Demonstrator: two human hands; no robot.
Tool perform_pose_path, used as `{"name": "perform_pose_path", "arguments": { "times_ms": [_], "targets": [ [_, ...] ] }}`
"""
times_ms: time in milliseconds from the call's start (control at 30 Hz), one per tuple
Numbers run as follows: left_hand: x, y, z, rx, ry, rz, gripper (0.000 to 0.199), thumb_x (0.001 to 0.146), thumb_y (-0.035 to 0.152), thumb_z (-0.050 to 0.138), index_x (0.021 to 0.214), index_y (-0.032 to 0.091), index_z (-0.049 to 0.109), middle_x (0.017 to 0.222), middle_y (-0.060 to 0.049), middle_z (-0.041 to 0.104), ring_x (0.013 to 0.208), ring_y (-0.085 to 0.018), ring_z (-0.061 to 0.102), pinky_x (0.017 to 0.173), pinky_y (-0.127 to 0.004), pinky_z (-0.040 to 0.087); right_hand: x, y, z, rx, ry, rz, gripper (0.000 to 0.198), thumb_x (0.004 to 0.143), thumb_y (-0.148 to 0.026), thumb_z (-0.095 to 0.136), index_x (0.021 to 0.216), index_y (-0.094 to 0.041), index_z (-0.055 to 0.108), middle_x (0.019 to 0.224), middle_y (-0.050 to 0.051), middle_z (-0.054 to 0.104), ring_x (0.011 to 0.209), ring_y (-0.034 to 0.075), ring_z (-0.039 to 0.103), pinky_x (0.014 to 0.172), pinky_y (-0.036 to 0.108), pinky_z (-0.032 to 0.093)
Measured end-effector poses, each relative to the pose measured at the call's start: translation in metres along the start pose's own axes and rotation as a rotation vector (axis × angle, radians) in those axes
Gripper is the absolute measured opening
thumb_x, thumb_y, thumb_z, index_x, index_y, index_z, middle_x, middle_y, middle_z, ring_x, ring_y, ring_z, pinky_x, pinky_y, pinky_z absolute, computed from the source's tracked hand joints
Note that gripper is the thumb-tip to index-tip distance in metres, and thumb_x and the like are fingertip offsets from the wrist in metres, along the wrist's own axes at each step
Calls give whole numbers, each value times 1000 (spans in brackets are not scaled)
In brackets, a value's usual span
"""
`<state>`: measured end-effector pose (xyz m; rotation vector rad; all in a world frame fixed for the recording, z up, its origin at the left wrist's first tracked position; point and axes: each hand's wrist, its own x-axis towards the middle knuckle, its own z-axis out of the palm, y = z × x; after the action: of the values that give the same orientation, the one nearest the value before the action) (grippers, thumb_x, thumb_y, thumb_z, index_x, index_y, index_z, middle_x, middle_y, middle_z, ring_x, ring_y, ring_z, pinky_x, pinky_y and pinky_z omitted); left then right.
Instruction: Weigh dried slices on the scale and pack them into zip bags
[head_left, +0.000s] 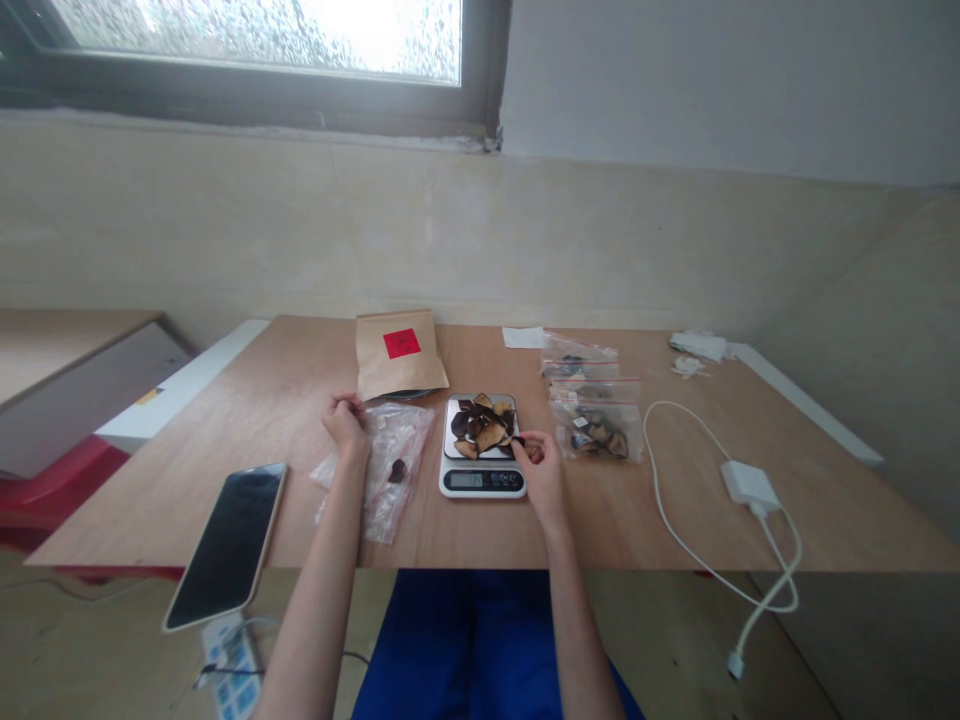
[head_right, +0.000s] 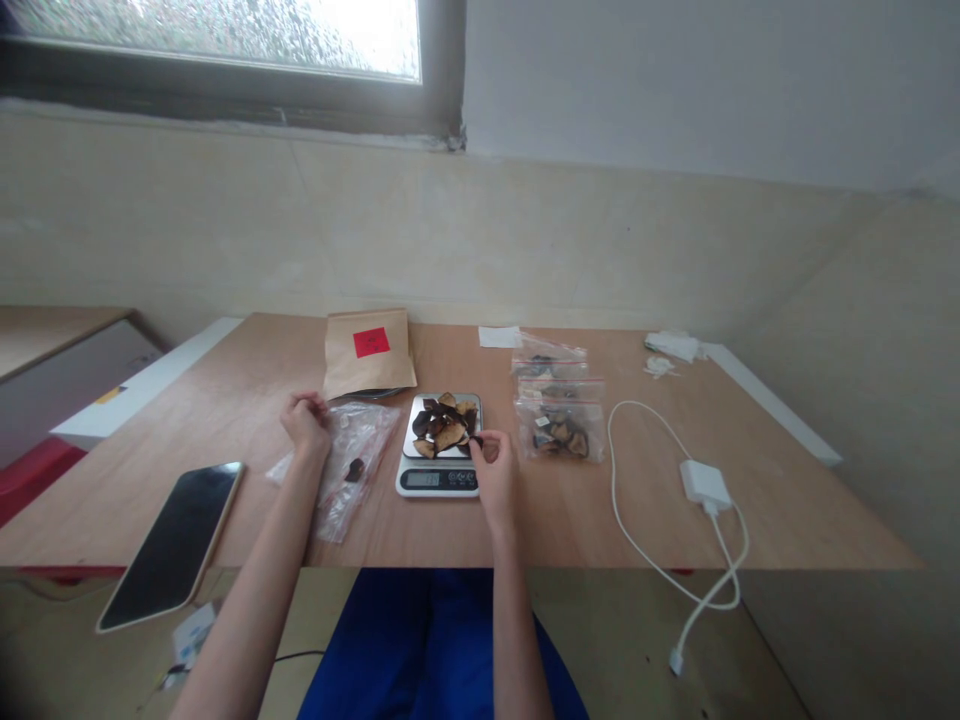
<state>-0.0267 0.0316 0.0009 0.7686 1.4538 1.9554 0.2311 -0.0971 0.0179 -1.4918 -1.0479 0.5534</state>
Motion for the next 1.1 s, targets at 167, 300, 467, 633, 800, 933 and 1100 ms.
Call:
{"name": "perform_pose_path", "arguments": {
  "times_ms": [167, 300, 467, 633, 800, 933, 1100],
  "targets": [
    [0, 0, 0, -56, 20, -43, 13, 53, 18, 36, 63, 19, 45, 47, 6, 40, 42, -8, 37, 43, -20, 25, 0, -2, 3, -135, 91, -97, 17, 73, -34, 58, 79, -18, 60, 77, 4, 59, 68, 16, 48, 66, 29, 40],
    [0, 0, 0, -78, 21, -54, 15, 52, 16, 36, 63, 18, 46, 47, 6, 41, 42, -7, 37, 43, -20, 26, -1, -3, 5, -131, 84, -102, 22, 78, -36, 53, 84, -16, 63, 77, 5, 60, 70, 17, 50, 65, 29, 41],
    [-1, 0, 0, -94, 14, -56, 15, 52, 16, 36, 63, 18, 46, 48, 6, 41, 43, -7, 36, 43, -20, 25, -8, -18, 7, -164, 147, -177, 24, 84, -33, 47, 92, -15, 61, 86, 8, 61, 72, 17, 51, 68, 30, 41],
    [-2, 1, 0, -105, 13, -51, 15, 51, 15, 36, 62, 18, 46, 48, 6, 42, 44, -7, 37, 44, -20, 26, -30, -52, 32, -54, -221, -300, 22, 89, -26, 41, 90, -19, 62, 86, 5, 62, 74, 15, 56, 67, 25, 45],
    [-1, -1, 0, -112, 9, -46, 14, 52, 15, 37, 61, 18, 47, 47, 6, 42, 43, -7, 37, 43, -20, 25, -65, -50, 80, -203, -601, -461, 34, 85, -12, 41, 116, -12, 56, 120, 12, 55, 116, 21, 47, 101, 37, 39],
    [-1, -2, -1, -115, 5, -44, 14, 52, 16, 37, 61, 18, 48, 47, 6, 43, 43, -7, 38, 43, -20, 26, -81, -30, 100, -420, -622, -486, 44, 83, -9, 43, 127, -4, 46, 133, 18, 43, 129, 27, 31, 107, 44, 31],
    [-2, -1, -1, -115, 15, -41, 15, 52, 14, 36, 61, 17, 48, 47, 6, 43, 42, -7, 37, 42, -20, 25, -79, -27, 98, -422, -615, -528, 35, 83, -5, 43, 115, -10, 57, 113, 11, 58, 116, 23, 43, 104, 37, 37]
  ]
}}
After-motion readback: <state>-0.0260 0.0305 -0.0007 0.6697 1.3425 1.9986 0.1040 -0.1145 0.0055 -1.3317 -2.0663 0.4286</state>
